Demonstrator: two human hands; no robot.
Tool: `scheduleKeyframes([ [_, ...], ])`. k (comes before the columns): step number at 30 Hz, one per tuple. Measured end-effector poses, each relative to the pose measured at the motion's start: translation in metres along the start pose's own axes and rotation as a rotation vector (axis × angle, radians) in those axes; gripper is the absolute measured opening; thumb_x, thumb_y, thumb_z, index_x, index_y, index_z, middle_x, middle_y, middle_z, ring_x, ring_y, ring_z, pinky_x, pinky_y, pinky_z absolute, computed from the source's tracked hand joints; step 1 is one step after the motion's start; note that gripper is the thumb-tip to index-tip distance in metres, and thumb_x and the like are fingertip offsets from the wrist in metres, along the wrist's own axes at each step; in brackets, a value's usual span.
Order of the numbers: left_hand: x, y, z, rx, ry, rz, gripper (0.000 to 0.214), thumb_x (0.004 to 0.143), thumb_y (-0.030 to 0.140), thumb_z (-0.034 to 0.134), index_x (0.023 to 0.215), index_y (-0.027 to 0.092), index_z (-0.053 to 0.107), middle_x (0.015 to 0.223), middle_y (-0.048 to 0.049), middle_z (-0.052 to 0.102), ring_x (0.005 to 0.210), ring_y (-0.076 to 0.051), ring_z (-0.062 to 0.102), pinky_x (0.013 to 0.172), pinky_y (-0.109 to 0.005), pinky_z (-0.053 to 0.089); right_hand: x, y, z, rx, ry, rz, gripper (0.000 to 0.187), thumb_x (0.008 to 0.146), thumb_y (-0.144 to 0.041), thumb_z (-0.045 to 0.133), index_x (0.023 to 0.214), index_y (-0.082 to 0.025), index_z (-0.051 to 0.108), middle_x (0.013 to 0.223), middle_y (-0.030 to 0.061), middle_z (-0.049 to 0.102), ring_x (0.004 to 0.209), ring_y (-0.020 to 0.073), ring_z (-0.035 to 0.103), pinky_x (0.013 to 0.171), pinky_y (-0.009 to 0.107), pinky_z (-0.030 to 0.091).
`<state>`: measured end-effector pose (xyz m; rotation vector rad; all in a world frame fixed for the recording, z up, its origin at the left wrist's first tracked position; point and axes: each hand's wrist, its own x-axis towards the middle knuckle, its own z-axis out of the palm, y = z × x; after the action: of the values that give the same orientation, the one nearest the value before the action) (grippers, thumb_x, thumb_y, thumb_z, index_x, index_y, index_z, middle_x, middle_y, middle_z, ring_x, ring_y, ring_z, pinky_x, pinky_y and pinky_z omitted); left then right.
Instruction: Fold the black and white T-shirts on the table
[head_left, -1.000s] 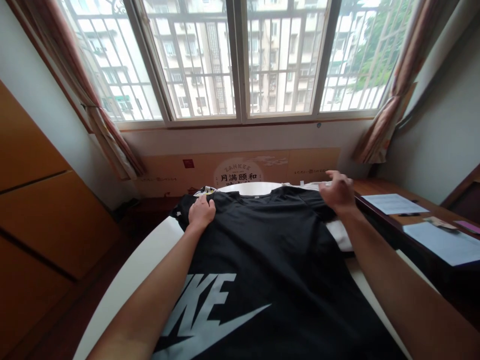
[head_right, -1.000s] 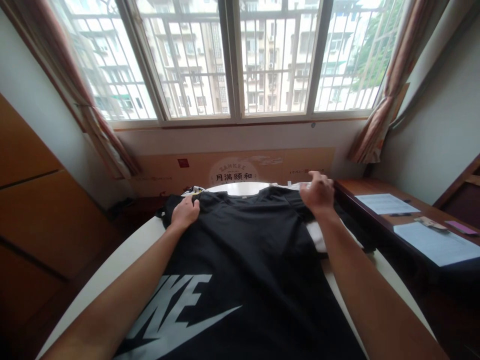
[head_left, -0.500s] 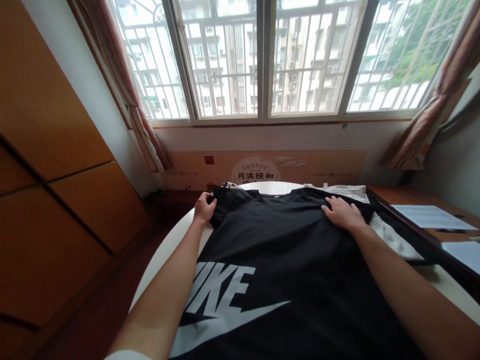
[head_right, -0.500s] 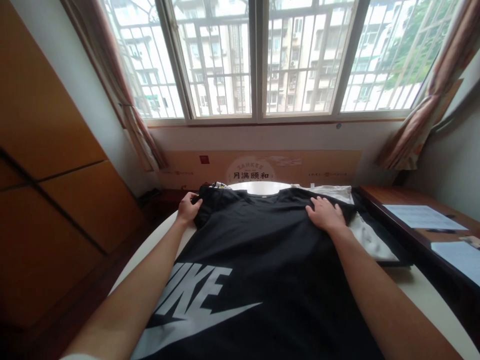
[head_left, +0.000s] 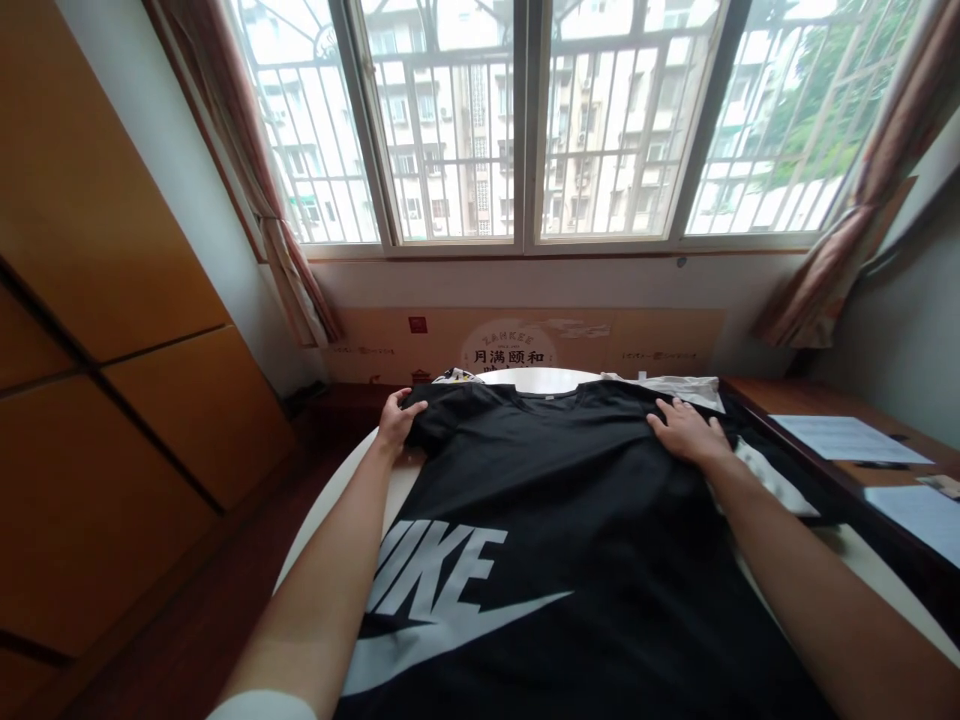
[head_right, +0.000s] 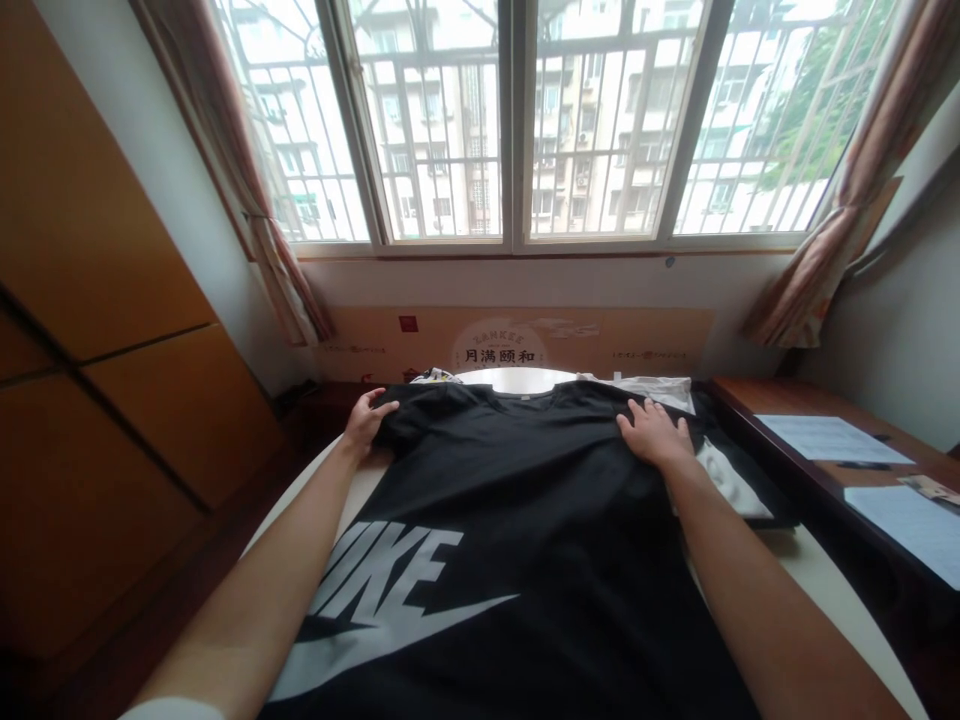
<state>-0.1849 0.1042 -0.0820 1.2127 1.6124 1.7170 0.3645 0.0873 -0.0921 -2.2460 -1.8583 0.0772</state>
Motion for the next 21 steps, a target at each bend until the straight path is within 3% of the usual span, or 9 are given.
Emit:
scheduleKeyframes([
  [4,0.000,-0.005,-0.003,0.186,0.091,0.134,0.044,0.073,0.012,0.065,0.117,0.018,0.067,0.115,-0.0075,0.072,0.109,-0.022,0.069,0.102,-0.035,0.054,-0.001,0.000,0.002,0.009,0.018,-0.006,0.069,0.107,-0.055,0.024,0.165,-0.019,0.038,0.174,0.0153,0.027,0.161,0.0317,0.024,0.125,0.067,0.020],
  [7,0.003,-0.008,-0.004,0.260,0.170,0.109,0.024,0.079,0.020,0.064,0.102,0.018,0.067,0.112,-0.0100,0.072,0.114,-0.026,0.067,0.108,-0.039,0.050,0.001,0.001,0.002,0.006,0.011,-0.003,0.068,0.107,-0.054,0.025,0.165,-0.019,0.038,0.174,0.0146,0.028,0.161,0.0313,0.024,0.125,0.067,0.020],
  [10,0.005,-0.008,-0.004,0.284,0.222,0.065,0.022,0.084,0.030,0.064,0.103,0.019,0.062,0.112,-0.0122,0.070,0.114,-0.028,0.067,0.108,-0.043,0.050,0.002,0.000,0.001,0.008,0.007,-0.001,0.066,0.107,-0.053,0.026,0.164,-0.022,0.039,0.174,0.0135,0.029,0.161,0.0303,0.024,0.126,0.065,0.020],
  [16,0.005,-0.004,-0.002,0.312,0.176,0.013,0.044,0.078,0.036,0.075,0.114,0.020,0.056,0.114,-0.0116,0.068,0.108,-0.029,0.069,0.102,-0.043,0.053,-0.002,-0.004,-0.007,0.007,-0.019,0.007,0.066,0.108,-0.053,0.027,0.165,-0.021,0.037,0.174,0.0129,0.027,0.162,0.0286,0.022,0.127,0.062,0.018],
  [21,0.003,0.000,-0.004,0.335,0.142,0.014,0.039,0.077,0.034,0.075,0.109,0.021,0.059,0.113,-0.0119,0.069,0.108,-0.031,0.069,0.102,-0.045,0.053,-0.004,-0.008,-0.011,0.010,-0.041,0.008,0.067,0.109,-0.052,0.025,0.166,-0.019,0.035,0.175,0.0137,0.025,0.162,0.0295,0.020,0.127,0.063,0.017],
])
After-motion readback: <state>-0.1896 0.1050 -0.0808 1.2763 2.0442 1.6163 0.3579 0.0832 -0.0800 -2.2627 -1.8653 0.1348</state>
